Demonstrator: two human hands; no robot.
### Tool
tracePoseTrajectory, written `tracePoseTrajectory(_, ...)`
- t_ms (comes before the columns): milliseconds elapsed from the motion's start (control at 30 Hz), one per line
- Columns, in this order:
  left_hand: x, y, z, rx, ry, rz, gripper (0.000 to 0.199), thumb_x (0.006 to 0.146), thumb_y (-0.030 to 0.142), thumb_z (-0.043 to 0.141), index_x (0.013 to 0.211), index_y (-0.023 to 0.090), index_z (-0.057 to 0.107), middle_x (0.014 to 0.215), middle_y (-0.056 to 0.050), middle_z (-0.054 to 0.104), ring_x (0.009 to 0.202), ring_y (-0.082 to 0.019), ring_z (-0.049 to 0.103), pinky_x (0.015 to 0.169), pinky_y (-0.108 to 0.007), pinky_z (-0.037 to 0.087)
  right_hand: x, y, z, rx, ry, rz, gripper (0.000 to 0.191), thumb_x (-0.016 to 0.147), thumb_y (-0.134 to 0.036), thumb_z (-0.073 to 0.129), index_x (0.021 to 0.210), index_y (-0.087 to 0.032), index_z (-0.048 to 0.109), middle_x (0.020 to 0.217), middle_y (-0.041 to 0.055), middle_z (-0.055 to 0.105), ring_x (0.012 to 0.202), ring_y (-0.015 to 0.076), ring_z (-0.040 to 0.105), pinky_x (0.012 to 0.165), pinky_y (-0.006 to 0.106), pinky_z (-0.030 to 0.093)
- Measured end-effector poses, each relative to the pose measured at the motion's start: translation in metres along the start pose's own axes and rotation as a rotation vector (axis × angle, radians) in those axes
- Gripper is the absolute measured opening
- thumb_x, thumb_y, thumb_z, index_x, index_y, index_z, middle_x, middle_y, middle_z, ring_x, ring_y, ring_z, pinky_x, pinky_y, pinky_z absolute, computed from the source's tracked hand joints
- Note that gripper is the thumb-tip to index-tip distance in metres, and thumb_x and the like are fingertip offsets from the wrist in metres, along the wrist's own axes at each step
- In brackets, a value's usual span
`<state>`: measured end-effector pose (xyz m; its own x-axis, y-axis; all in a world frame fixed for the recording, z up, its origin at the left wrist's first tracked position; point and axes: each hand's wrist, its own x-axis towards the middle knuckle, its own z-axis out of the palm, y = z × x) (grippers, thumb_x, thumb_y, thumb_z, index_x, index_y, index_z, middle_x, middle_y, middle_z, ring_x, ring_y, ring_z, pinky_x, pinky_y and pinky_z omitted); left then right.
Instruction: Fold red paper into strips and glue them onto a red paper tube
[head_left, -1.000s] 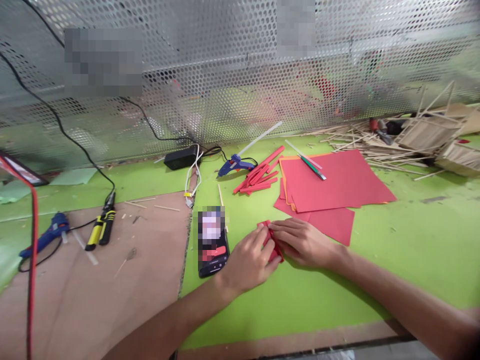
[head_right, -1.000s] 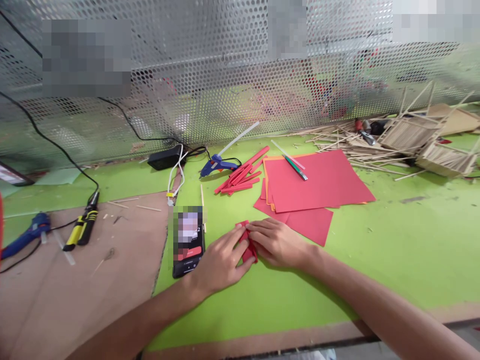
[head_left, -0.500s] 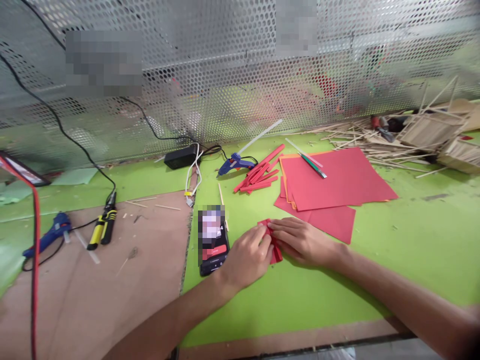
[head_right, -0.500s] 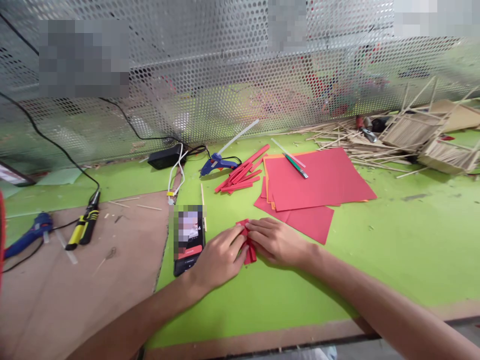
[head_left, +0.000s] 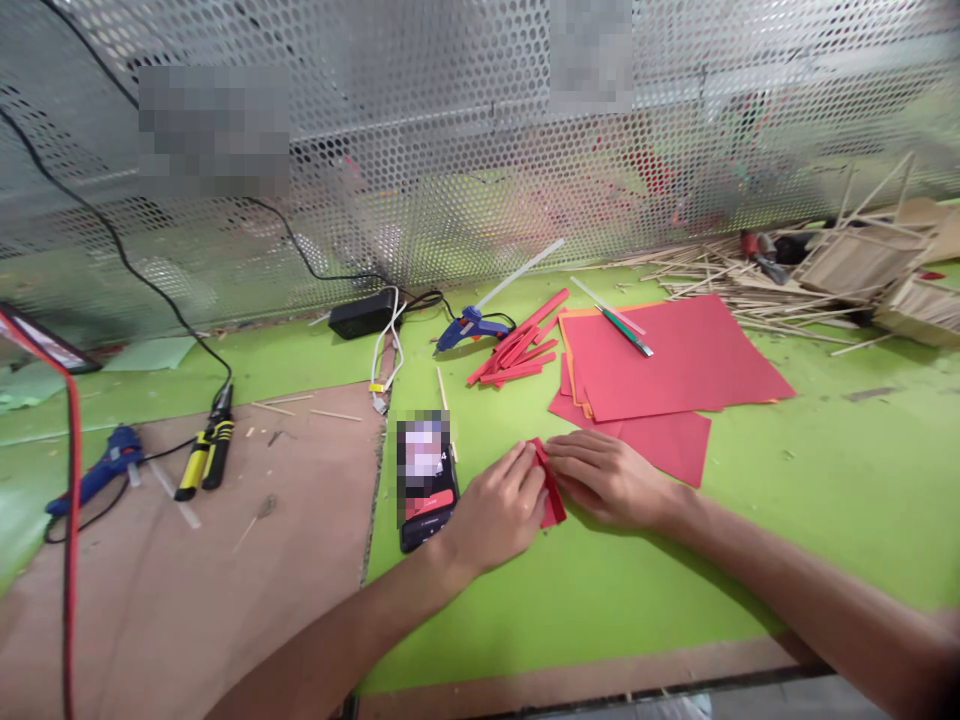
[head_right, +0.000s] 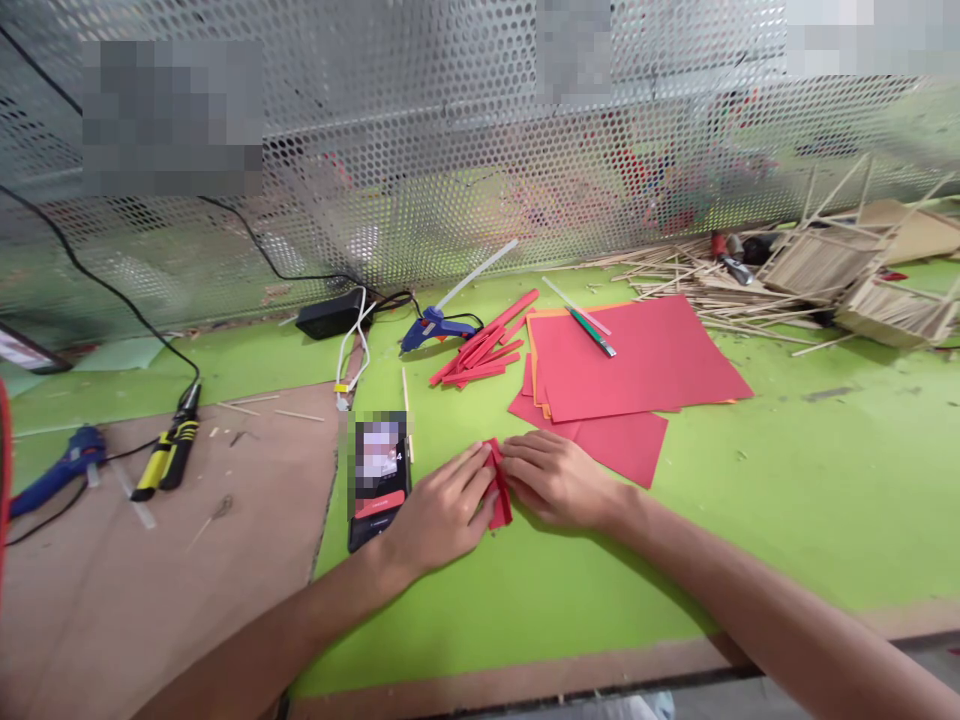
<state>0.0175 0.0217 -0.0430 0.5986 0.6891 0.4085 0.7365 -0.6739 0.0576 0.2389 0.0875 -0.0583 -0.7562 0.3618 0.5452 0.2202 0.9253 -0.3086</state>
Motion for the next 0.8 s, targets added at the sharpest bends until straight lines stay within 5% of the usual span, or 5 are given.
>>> tracePoseTrajectory(800, -0.0023, -0.0052, -0.0026, -0.046, -0.084, -0.03, 0.023, 0.103, 0.021, 0.057, 0.114, 0.008, 0.072, 0.129, -0.019, 0.076, 0.126, -0.031, 0.071, 0.113, -0.046, 0.058, 0.0008, -0.0012, -0.0023, 0.007, -0.11, 0.039, 0.038, 0.106, -0.028, 0.057, 0.139, -0.01, 0.06, 0.138, 0.0208, 0.07, 0.131, 0.0343, 0.068, 0.114, 0.055, 0.058)
